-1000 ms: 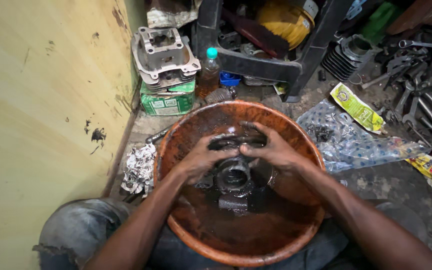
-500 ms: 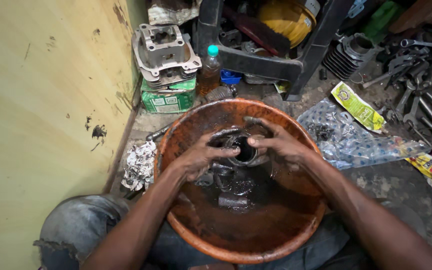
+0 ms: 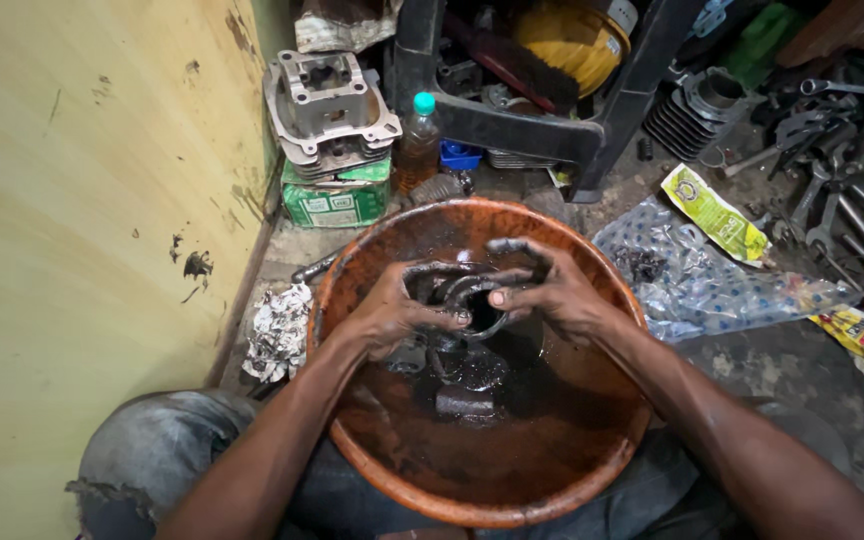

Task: The person is cleaning two metal engine parts in a basin filled with dark liquid. They use a white cloth to wipe the parts and their hands to scrub them thoroughly. The person repeatedly dips the parts into the liquid and scrubs them to remove grime.

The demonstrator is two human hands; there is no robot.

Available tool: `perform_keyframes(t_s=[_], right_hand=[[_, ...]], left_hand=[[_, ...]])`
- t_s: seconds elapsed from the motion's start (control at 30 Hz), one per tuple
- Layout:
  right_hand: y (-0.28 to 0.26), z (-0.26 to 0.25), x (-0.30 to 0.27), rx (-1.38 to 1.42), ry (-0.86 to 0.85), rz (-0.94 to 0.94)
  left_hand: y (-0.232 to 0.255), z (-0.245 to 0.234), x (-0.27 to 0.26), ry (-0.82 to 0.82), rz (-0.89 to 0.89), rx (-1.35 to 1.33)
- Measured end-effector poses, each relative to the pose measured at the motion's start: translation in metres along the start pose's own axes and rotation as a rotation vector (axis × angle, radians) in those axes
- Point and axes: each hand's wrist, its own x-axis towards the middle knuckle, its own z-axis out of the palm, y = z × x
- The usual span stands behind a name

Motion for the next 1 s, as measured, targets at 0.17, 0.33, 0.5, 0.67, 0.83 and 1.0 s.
perform_keyframes(t_s=[0.17,0.33,0.5,0.67,0.83,1.0], right_hand=[[0.012,-0.004,0.001,-0.037,0.056,-0.02],[0.02,-0.009,0.006,-0.114,0.081,-0.076],[-0.005,-0.003,-0.012,-0.674,-0.062,-0.482],[-0.043,0.03,-0.031,-1.607,-0.167,0.131],[-0.047,0.037,-0.022,-1.349,-0.127,-0.325],[-0.026,0.01,-0.013,-1.581,-0.149,-0.445]], left_hand=[[0.006,0.003,-0.002,-0.007,0.035,-0.056],[0.012,0.002,-0.003,-0.04,0.033,-0.072],[0.018,0.0,-0.002,0.075,0.034,0.007],[0.022,-0.002,-0.001,0.175,-0.039,0.042],[0.017,-0.002,-0.006,0.156,-0.035,-0.169],[0.007,-0.011,0.006,0.245,-0.147,-0.166]])
